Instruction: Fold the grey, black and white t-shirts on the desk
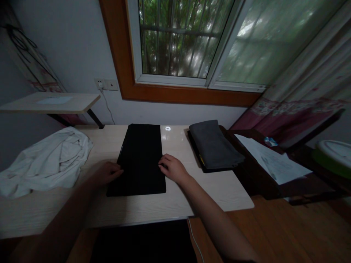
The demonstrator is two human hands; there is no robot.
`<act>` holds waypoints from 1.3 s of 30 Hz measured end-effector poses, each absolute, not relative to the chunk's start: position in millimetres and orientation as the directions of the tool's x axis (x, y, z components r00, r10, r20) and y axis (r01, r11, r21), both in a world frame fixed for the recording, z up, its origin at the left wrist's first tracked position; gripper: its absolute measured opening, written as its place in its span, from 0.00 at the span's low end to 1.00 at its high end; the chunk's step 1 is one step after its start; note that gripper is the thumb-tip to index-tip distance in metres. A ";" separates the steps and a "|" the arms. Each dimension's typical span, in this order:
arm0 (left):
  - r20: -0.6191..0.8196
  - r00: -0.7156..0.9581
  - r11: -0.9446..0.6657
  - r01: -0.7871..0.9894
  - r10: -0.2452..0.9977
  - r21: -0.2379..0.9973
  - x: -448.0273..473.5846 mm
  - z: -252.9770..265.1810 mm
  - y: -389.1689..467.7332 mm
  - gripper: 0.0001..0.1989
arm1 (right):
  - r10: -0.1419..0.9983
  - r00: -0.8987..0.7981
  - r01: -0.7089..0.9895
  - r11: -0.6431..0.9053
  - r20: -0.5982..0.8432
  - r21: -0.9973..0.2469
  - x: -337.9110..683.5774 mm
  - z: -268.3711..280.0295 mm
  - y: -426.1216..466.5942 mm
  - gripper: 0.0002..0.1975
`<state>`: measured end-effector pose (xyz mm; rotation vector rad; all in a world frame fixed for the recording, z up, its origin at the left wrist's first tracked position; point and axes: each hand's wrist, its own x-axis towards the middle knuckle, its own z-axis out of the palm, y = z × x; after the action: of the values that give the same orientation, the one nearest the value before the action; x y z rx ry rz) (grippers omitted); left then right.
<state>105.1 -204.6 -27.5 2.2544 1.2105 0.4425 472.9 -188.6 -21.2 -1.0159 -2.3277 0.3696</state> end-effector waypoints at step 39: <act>0.318 0.379 -0.490 0.746 0.869 0.452 100.2 -32.4 -195.7 0.13 | 0.709 -0.512 0.646 0.690 0.485 -0.327 467.4 -27.9 -182.9 0.19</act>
<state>100.2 -195.7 -32.4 2.4057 1.4374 0.7715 467.4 -182.9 -27.9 -1.0345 -2.3011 0.1386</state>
